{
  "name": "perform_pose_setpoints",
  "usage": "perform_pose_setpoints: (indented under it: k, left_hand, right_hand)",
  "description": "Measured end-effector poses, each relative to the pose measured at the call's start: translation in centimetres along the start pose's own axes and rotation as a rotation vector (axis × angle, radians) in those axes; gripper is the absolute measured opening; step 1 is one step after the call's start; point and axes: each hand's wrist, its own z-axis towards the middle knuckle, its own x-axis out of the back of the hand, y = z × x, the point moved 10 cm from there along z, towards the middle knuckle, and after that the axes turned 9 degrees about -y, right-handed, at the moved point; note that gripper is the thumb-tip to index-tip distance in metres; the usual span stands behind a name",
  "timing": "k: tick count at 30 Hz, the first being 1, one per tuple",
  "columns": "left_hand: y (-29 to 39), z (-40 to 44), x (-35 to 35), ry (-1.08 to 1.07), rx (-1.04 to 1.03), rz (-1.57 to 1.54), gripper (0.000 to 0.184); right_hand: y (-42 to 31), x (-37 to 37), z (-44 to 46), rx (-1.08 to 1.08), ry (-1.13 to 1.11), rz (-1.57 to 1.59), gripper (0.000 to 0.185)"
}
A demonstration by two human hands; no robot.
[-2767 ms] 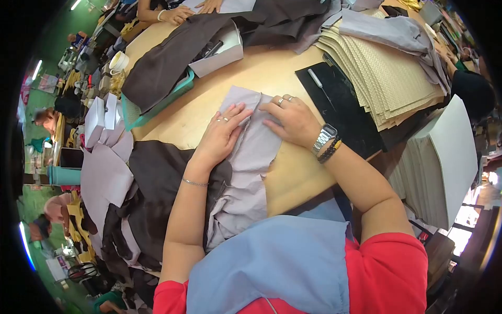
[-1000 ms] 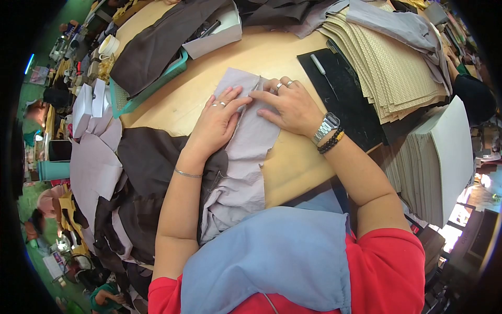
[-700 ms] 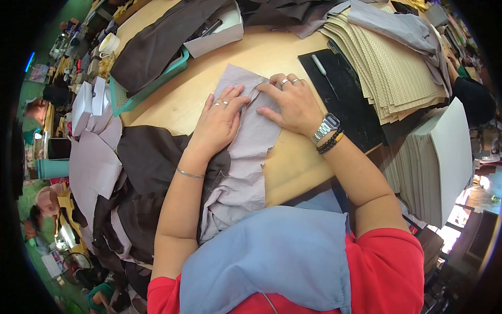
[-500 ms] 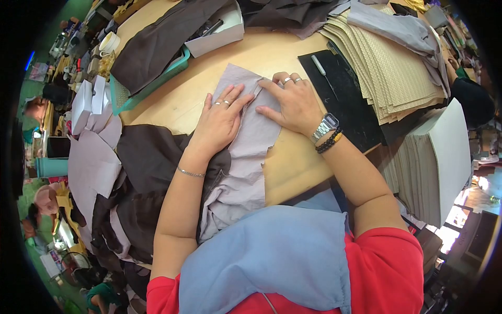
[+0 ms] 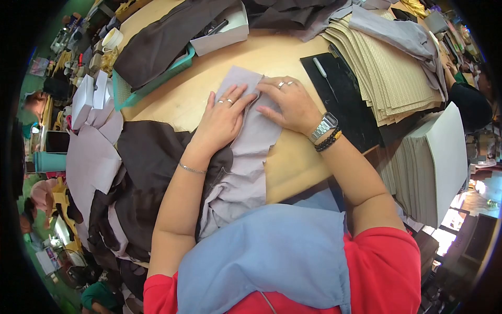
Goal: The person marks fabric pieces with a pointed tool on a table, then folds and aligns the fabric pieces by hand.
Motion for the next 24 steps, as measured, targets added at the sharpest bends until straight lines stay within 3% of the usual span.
perform_pose_setpoints:
  k: [2, 11, 14, 20, 24]
  left_hand:
    - [-0.1, 0.1, 0.0, 0.003, 0.002, -0.006, 0.039]
    - [-0.3, 0.1, 0.1, -0.009, 0.01, -0.051, 0.037]
    - [-0.3, 0.1, 0.2, -0.003, 0.006, -0.042, 0.037]
    - [-0.5, -0.2, 1.1, 0.01, -0.039, -0.065, 0.029]
    - [-0.4, -0.6, 1.8, 0.023, -0.073, -0.068, 0.019]
  right_hand:
    - [-0.2, -1.2, -0.1, 0.035, -0.098, 0.024, 0.047]
    - [1.8, -0.7, 0.6, -0.026, -0.046, -0.073, 0.044]
    - [0.4, -1.1, 0.3, 0.084, -0.088, -0.214, 0.044]
    - [1.1, -2.0, 0.5, 0.03, -0.174, -0.061, 0.043]
    - [0.5, -2.0, 0.4, 0.056, -0.196, -0.155, 0.041]
